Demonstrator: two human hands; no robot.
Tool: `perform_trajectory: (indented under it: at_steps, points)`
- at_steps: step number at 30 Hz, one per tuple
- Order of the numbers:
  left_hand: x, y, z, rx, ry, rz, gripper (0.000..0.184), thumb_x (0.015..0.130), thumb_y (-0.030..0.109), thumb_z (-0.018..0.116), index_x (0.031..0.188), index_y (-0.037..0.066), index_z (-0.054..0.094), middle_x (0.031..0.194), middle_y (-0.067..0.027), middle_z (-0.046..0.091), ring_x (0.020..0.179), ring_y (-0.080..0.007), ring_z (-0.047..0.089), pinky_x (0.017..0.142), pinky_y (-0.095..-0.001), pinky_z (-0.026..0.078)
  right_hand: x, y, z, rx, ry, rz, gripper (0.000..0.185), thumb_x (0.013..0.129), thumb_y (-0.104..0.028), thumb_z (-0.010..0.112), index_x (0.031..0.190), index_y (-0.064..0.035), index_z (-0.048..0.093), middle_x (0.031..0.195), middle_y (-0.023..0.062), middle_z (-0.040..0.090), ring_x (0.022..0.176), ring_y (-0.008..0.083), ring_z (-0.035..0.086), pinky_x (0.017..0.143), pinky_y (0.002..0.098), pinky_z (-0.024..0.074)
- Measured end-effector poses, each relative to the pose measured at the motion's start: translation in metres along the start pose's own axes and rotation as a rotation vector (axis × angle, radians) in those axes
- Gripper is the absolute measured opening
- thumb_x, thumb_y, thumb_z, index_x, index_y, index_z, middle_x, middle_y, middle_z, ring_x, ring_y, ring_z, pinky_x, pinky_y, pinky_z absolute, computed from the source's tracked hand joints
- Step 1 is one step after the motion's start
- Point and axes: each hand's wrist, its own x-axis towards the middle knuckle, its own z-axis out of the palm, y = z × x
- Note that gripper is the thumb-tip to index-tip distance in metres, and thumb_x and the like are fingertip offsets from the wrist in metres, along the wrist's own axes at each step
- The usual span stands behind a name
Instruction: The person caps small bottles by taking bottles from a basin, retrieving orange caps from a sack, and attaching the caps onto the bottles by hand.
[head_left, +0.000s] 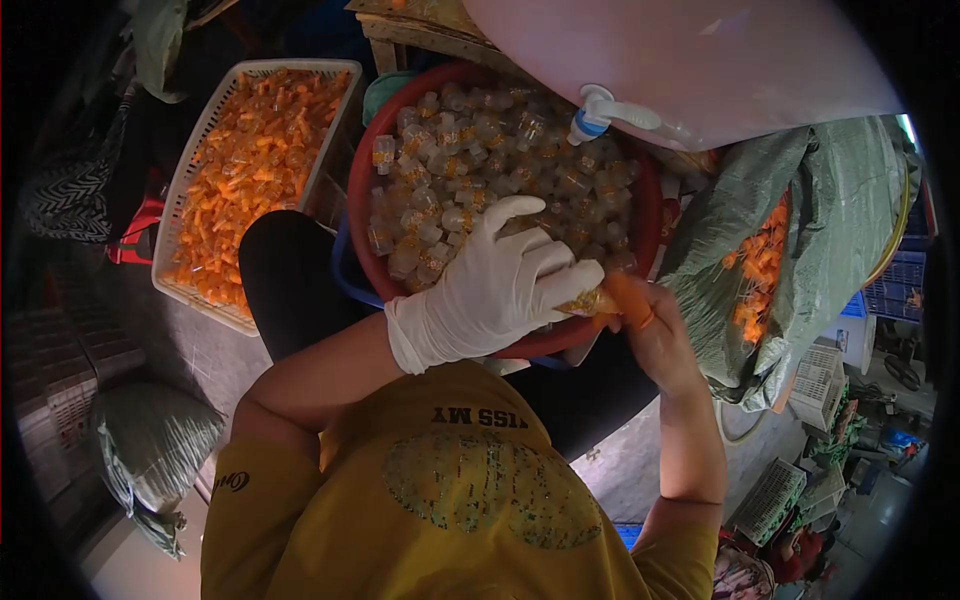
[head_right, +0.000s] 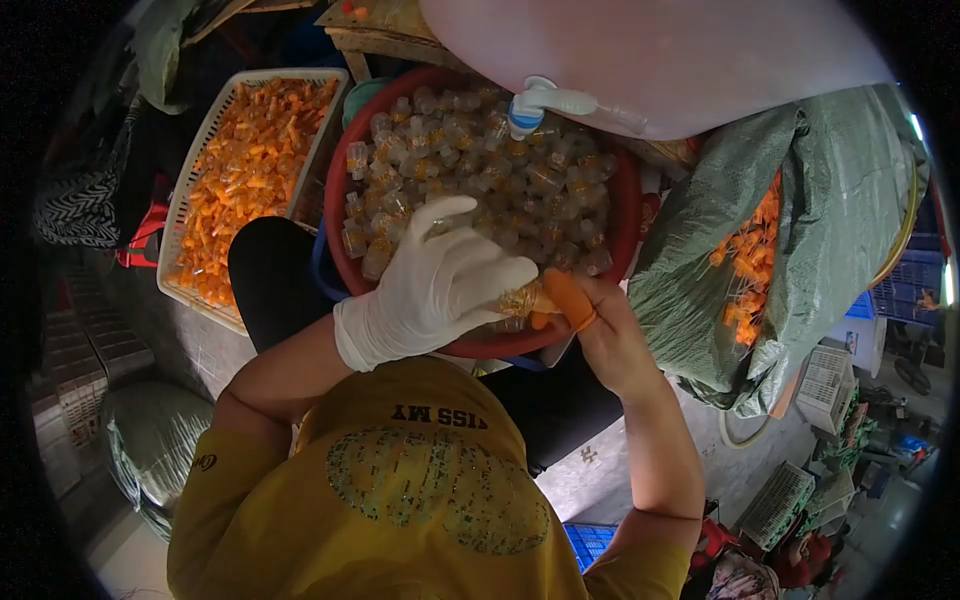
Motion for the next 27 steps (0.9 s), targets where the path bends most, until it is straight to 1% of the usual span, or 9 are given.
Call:
perform_trajectory:
  at_steps: [3, 7, 10, 12, 16, 18, 21, 24, 27]
  points:
    - [-0.017, -0.009, 0.007, 0.194, 0.141, 0.176, 0.031, 0.078, 0.025, 0.068, 0.109, 0.023, 0.060, 0.084, 0.0060, 0.052, 0.079, -0.0109, 0.055, 0.098, -0.0450, 0.039, -0.002, 0.021, 0.020, 0.847, 0.011, 0.399, 0.024, 0.100, -0.022, 0.045, 0.091, -0.0026, 0.058, 0.063, -0.0012, 0.041, 0.052, 0.0109, 0.038, 0.057, 0.0323, 0.0410]
    - [-0.036, -0.010, 0.024, 0.196, 0.159, 0.174, 0.031, 0.078, 0.027, 0.069, 0.108, 0.027, 0.061, 0.088, 0.0074, 0.054, 0.086, -0.0110, 0.054, 0.096, -0.0447, 0.040, -0.008, 0.033, 0.031, 0.755, -0.025, 0.415, 0.030, 0.101, -0.030, 0.042, 0.088, -0.0070, 0.056, 0.059, -0.0033, 0.030, 0.049, 0.0096, 0.027, 0.055, 0.0301, 0.0385]
    - [-0.030, -0.008, 0.031, -0.001, -0.057, -0.091, 0.032, 0.078, 0.026, 0.071, 0.108, 0.022, 0.062, 0.085, 0.0048, 0.057, 0.083, -0.0140, 0.055, 0.094, -0.0420, 0.041, 0.000, 0.034, 0.017, -0.078, 0.206, 0.038, 0.019, 0.098, -0.020, 0.051, 0.096, -0.0029, 0.060, 0.063, 0.0037, 0.047, 0.051, 0.0136, 0.047, 0.059, 0.0346, 0.0461]
    - [-0.028, -0.012, 0.037, -0.339, -0.150, -0.331, 0.034, 0.080, 0.027, 0.073, 0.109, 0.014, 0.062, 0.079, -0.0018, 0.062, 0.077, -0.0208, 0.058, 0.094, -0.0398, 0.040, 0.000, 0.005, 0.018, -0.487, 0.297, -0.177, 0.017, 0.089, -0.006, 0.064, 0.105, -0.0008, 0.063, 0.084, 0.0099, 0.062, 0.065, 0.0191, 0.064, 0.064, 0.0351, 0.0516]
    - [-0.034, -0.013, 0.039, -0.349, -0.210, -0.272, 0.034, 0.078, 0.024, 0.074, 0.108, 0.013, 0.061, 0.078, -0.0020, 0.061, 0.078, -0.0199, 0.059, 0.096, -0.0404, 0.038, -0.002, 0.016, 0.004, -1.067, 0.135, -0.599, 0.025, 0.083, -0.004, 0.069, 0.108, -0.0016, 0.066, 0.091, 0.0097, 0.061, 0.066, 0.0184, 0.064, 0.057, 0.0299, 0.0515]
    - [-0.033, -0.010, 0.039, -0.367, -0.237, -0.241, 0.035, 0.077, 0.022, 0.074, 0.108, 0.013, 0.061, 0.078, -0.0022, 0.060, 0.079, -0.0194, 0.059, 0.098, -0.0408, 0.037, -0.008, 0.023, 0.002, -1.021, 0.102, -0.507, 0.026, 0.083, -0.005, 0.071, 0.109, -0.0009, 0.066, 0.089, 0.0087, 0.062, 0.070, 0.0167, 0.065, 0.056, 0.0273, 0.0510]
    - [-0.031, 0.000, 0.034, 0.010, -0.164, -0.053, 0.042, 0.071, 0.023, 0.075, 0.110, 0.015, 0.060, 0.074, 0.0003, 0.054, 0.078, -0.0163, 0.057, 0.103, -0.0411, 0.035, -0.009, 0.038, -0.005, -0.284, -0.010, -0.059, 0.021, 0.085, -0.004, 0.070, 0.106, -0.0002, 0.067, 0.087, 0.0057, 0.062, 0.077, 0.0125, 0.064, 0.056, 0.0277, 0.0504]
    - [-0.041, -0.002, 0.036, 0.135, -0.179, 0.001, 0.047, 0.070, 0.024, 0.075, 0.113, 0.016, 0.060, 0.074, 0.0009, 0.053, 0.076, -0.0155, 0.057, 0.106, -0.0410, 0.033, -0.009, 0.042, -0.003, -0.133, -0.056, 0.174, 0.019, 0.088, -0.006, 0.068, 0.106, -0.0022, 0.067, 0.104, 0.0047, 0.064, 0.085, 0.0142, 0.064, 0.075, 0.0261, 0.0511]
    - [-0.055, -0.015, 0.032, 0.078, -0.238, -0.061, 0.052, 0.069, 0.023, 0.077, 0.117, 0.016, 0.060, 0.078, 0.0019, 0.057, 0.077, -0.0149, 0.059, 0.107, -0.0419, 0.032, -0.001, 0.063, 0.000, -0.203, -0.051, 0.110, 0.027, 0.089, -0.004, 0.067, 0.116, -0.0016, 0.062, 0.110, 0.0035, 0.061, 0.090, 0.0132, 0.063, 0.079, 0.0252, 0.0503]
